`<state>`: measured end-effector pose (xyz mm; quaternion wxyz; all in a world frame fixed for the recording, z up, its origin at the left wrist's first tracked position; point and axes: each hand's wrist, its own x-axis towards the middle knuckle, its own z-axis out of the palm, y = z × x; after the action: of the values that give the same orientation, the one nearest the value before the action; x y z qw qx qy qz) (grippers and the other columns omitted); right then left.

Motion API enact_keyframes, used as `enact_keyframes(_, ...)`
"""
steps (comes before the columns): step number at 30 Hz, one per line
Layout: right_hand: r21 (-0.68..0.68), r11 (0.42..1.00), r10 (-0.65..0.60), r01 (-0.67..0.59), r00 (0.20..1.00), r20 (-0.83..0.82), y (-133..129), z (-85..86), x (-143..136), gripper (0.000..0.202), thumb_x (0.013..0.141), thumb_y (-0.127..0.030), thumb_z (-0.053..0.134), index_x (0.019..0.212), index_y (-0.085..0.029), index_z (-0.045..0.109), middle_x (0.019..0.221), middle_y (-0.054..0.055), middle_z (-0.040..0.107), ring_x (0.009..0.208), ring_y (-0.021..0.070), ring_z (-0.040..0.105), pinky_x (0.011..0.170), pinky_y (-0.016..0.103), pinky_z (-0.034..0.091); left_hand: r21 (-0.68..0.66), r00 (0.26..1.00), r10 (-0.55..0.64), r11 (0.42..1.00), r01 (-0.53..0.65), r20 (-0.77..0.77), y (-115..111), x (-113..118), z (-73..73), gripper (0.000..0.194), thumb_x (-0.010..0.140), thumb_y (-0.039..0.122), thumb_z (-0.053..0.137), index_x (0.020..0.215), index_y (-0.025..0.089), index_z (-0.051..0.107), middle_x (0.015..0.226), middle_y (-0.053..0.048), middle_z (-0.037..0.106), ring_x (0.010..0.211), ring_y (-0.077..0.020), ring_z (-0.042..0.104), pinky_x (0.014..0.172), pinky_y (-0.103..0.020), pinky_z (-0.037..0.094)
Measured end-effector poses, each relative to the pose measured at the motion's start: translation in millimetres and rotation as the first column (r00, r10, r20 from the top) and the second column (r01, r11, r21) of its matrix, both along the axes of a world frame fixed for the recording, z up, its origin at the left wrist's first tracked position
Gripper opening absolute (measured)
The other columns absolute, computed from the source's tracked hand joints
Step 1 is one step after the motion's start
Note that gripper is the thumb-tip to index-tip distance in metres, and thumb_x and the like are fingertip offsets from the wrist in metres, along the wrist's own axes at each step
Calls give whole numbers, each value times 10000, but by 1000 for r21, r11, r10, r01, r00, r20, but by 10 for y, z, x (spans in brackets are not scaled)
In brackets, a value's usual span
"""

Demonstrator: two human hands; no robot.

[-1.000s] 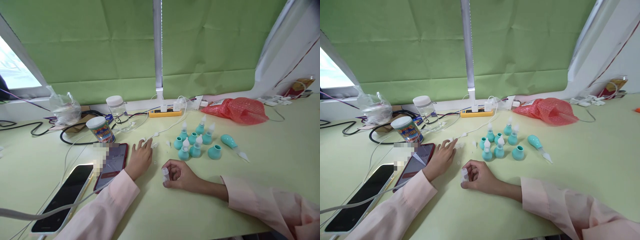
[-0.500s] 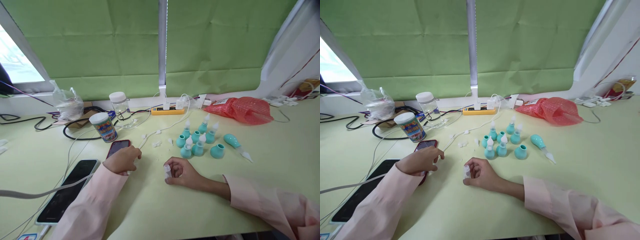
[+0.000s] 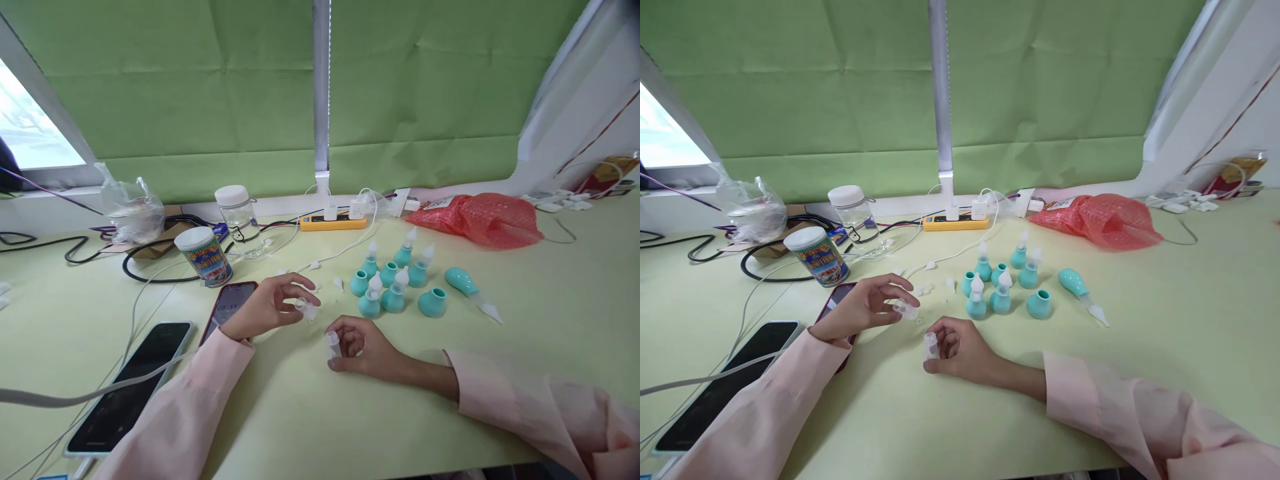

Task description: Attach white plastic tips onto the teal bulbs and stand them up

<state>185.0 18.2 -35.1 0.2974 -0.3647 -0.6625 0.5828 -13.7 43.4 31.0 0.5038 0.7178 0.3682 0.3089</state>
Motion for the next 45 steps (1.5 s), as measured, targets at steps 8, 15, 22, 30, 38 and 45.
enact_keyframes(8, 2, 1000, -1, 1, 1000, -3, 11, -8, 17, 334, 550, -237, 690, 817, -163, 502, 632, -35, 495, 527, 63, 451, 474, 185, 377, 35, 1000, -10, 999, 10, -2, 53, 25, -125, 252, 657, 79, 535, 870, 156, 425, 845, -80, 623, 796, -164, 578, 604, -236, 446)
enact_keyframes(15, 27, 998, -56, 58, 996, -72, 12, -13, 9, 399, 612, -209, 644, 974, -188, 476, 750, -8, 501, 589, 74, 473, 510, 199, 410, 544, 603, 347, 821, 176, -718, 61, 62, -430, 338, 685, -49, 315, 889, 146, 500, 945, -100, 529, 798, -184, 558, 668, -312, 454)
enact_keyframes(22, 25, 998, -50, 52, 996, -76, 7, -13, 10, 341, 626, -199, 636, 937, -176, 497, 760, 1, 515, 608, 75, 476, 543, 208, 426, 569, 574, 367, 793, 219, -732, 41, 112, -543, 297, 717, -19, 313, 890, 129, 503, 1001, -123, 468, 880, -207, 510, 715, -337, 445)
enact_keyframes(30, -72, 995, -88, 72, 966, -244, 14, -5, 18, 408, 681, -275, 597, 1036, -185, 420, 754, 14, 525, 587, 90, 486, 505, 231, 443, 671, 925, 250, 741, 8, -286, -256, 284, -377, 442, 628, 41, 428, 1053, 161, 442, 864, -54, 527, 791, -160, 510, 710, -287, 435)
enact_keyframes(38, -34, 997, -77, 72, 979, -188, -68, 161, 59, 335, 751, -307, 515, 1007, -221, 317, 692, -12, 574, 582, 111, 543, 549, 258, 453, 497, 968, 153, 867, -34, -200, -341, 401, -466, 302, 750, 230, 502, 1046, 169, 508, 791, -40, 589, 703, -132, 534, 662, -267, 440)
enact_keyframes(45, 842, 539, -290, 9, 941, 176, -219, 456, 332, 276, 719, -182, 530, 977, -199, 434, 625, -31, 591, 501, 93, 526, 546, 237, 423, 6, 947, 296, 954, -299, 124, -317, 426, -475, 330, 666, 264, 598, 964, 130, 554, 737, -40, 568, 670, -141, 544, 584, -260, 475)
